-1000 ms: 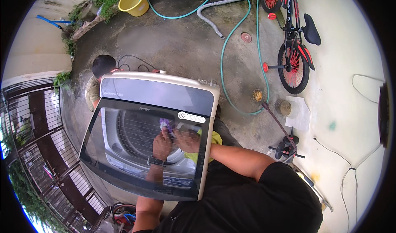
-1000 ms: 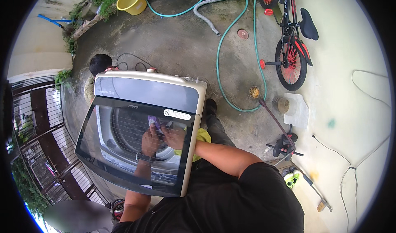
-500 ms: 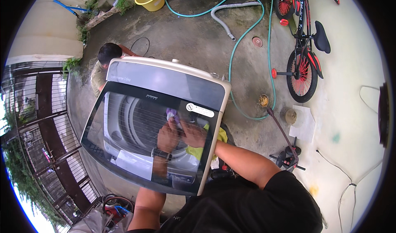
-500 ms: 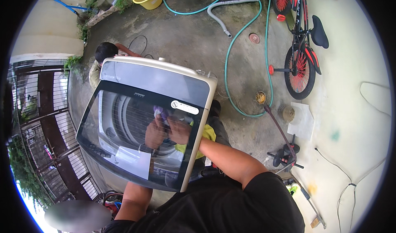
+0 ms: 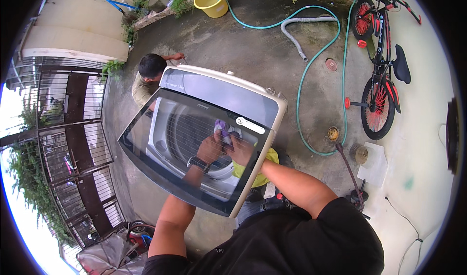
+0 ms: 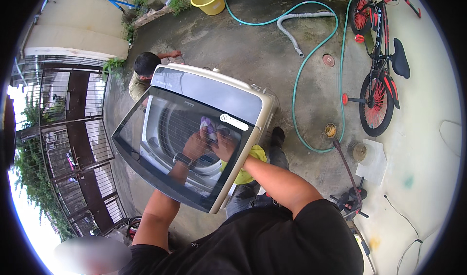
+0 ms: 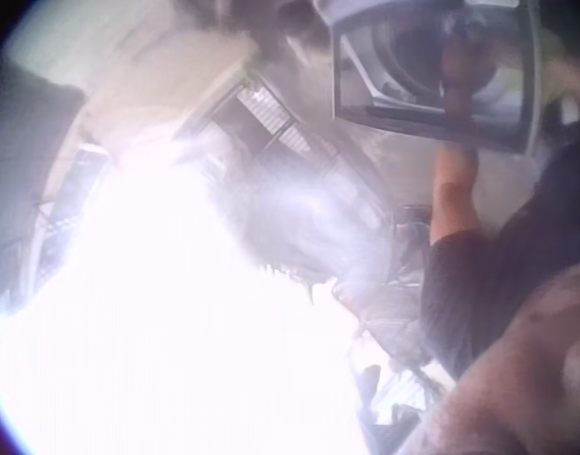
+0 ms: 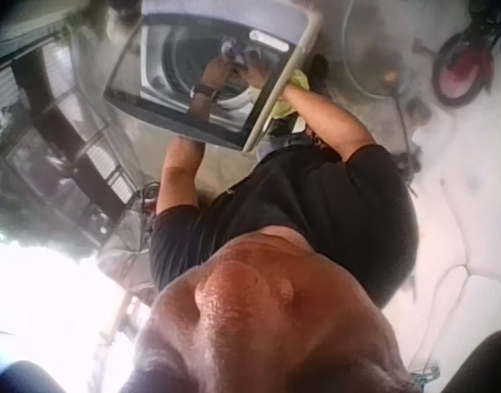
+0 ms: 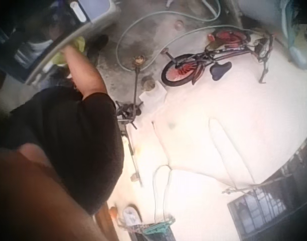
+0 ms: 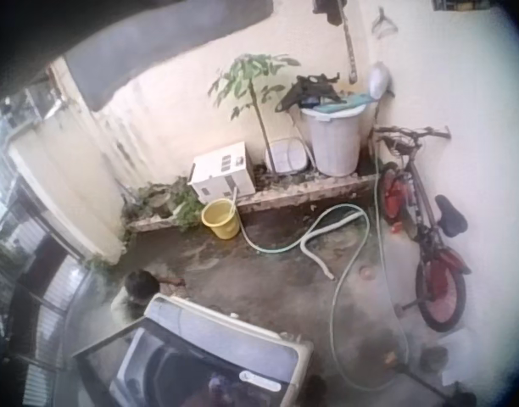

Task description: The person cleans the exterior and interior edges of a washing machine by hand with a cloth, wiping the lid, the control panel, and the rear casing while another person assists.

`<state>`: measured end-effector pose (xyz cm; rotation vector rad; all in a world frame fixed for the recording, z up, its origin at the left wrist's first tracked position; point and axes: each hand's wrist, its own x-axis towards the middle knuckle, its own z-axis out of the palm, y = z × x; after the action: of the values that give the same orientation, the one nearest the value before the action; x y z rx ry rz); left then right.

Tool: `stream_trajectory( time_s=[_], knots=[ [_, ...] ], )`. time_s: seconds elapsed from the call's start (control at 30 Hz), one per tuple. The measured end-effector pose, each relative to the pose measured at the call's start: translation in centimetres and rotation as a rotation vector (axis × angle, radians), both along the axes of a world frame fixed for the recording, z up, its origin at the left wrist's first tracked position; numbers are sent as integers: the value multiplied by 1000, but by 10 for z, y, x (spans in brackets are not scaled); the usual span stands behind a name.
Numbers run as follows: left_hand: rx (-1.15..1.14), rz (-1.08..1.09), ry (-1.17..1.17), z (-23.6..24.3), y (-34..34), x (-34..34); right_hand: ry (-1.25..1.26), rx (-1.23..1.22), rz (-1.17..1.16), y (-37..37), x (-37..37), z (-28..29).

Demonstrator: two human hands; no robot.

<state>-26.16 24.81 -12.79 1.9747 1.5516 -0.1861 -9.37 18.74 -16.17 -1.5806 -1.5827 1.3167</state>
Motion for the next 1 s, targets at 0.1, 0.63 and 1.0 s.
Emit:
stream_trajectory(
  time_s=[0.1,0.63,1.0],
  knots=[
    [78,-67,-26,-23,-9,-19,-49,117,-31,-3,-7,-8],
    [-303,245,-302,2,26,-19,484,-340,-209,18,22,44],
    [-214,320,-220,-41,4,-34,688,-632,-135,39,25,66]
  ],
)
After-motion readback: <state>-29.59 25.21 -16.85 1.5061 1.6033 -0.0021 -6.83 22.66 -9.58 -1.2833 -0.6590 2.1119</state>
